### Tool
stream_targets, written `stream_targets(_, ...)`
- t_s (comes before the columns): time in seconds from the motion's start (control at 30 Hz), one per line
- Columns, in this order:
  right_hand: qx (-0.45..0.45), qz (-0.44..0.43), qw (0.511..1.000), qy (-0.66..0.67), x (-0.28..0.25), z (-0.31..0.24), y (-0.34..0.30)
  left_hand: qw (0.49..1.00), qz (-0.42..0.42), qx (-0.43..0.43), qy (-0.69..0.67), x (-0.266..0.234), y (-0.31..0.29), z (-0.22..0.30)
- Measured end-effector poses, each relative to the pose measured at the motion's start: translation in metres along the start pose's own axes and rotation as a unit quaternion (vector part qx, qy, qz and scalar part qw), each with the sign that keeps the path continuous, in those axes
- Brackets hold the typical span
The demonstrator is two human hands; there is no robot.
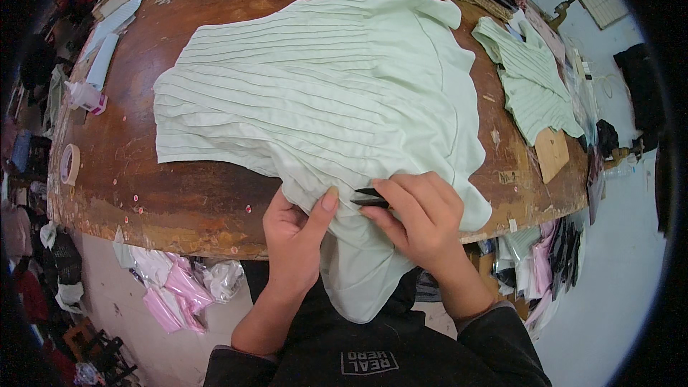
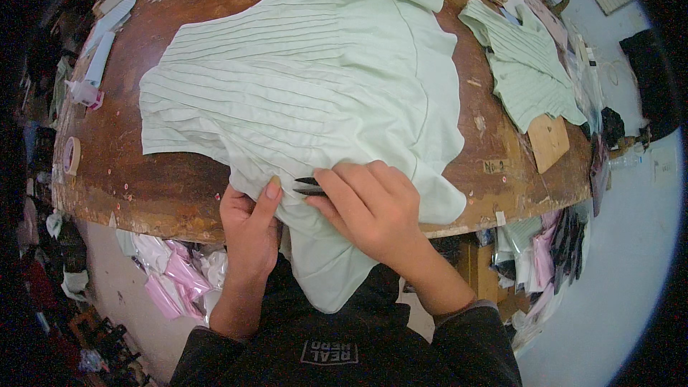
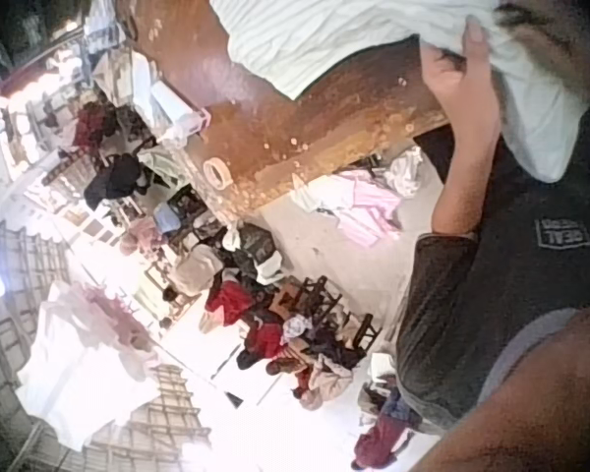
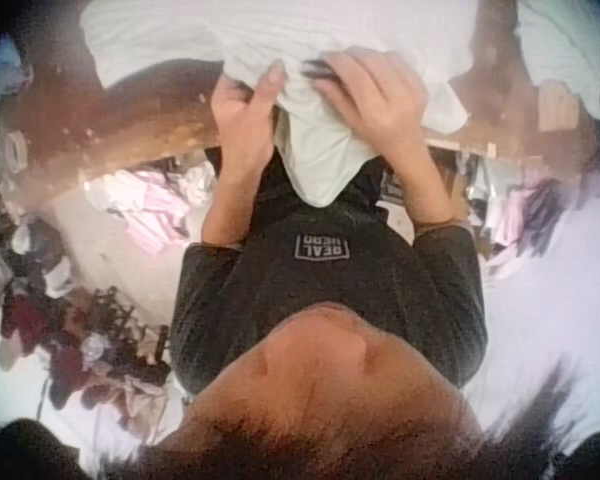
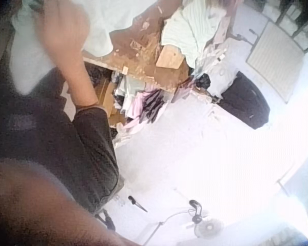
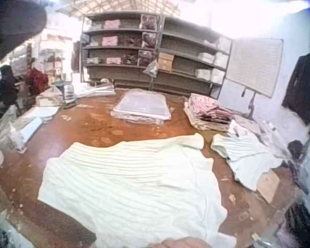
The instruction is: The person uses small scissors to trim loose threads and excess fabric from the edges of a light green pleated garment laid on a wooden worktable. The garment is repositioned once during the process to access different areas.
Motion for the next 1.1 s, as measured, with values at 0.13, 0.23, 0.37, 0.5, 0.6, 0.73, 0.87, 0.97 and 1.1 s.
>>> stream_targets(0.13,0.002,0.004,1.000,0.007,0.0017,-0.0017,0.0003,1.000,-0.004,-0.004,-0.004,0.0030,-0.0002,0.0020)
stream_targets(0.23,0.013,0.012,0.999,0.029,0.0025,-0.0006,0.0024,1.000,-0.006,-0.007,0.001,0.0028,0.0001,0.0013)
stream_targets(0.37,-0.001,0.016,0.999,0.034,0.0035,-0.0027,0.0047,1.000,-0.014,-0.013,-0.009,0.0032,0.0006,0.0005)
stream_targets(0.5,-0.022,0.021,0.999,0.017,0.0042,-0.0062,0.0044,1.000,-0.021,-0.009,-0.006,0.0043,0.0005,0.0021)
stream_targets(0.6,-0.023,0.018,0.999,0.012,0.0034,-0.0066,0.0052,1.000,-0.024,-0.001,0.000,0.0046,0.0008,0.0031)
stream_targets(0.73,-0.028,0.012,1.000,0.000,0.0031,-0.0081,0.0065,1.000,-0.020,0.008,0.018,0.0049,0.0005,0.0047)
stream_targets(0.87,-0.034,0.010,0.999,-0.008,0.0030,-0.0088,0.0073,1.000,-0.016,0.004,0.016,0.0043,0.0002,0.0032)
stream_targets(0.97,-0.034,0.007,0.999,-0.008,0.0035,-0.0085,0.0060,1.000,-0.018,-0.008,0.006,0.0038,0.0009,0.0015)
stream_targets(1.1,0.009,0.024,0.999,0.043,0.0046,-0.0020,-0.0001,1.000,-0.023,-0.005,0.001,0.0040,0.0004,0.0004)
Point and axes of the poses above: each hand's wrist, its own y-axis towards the middle knuckle, its own x-axis out of the palm, z = x × y, the point moved 8 cm from there along y, towards the middle knuckle, and after that the axes turned 12 degrees about -x, right-handed, at the moved point
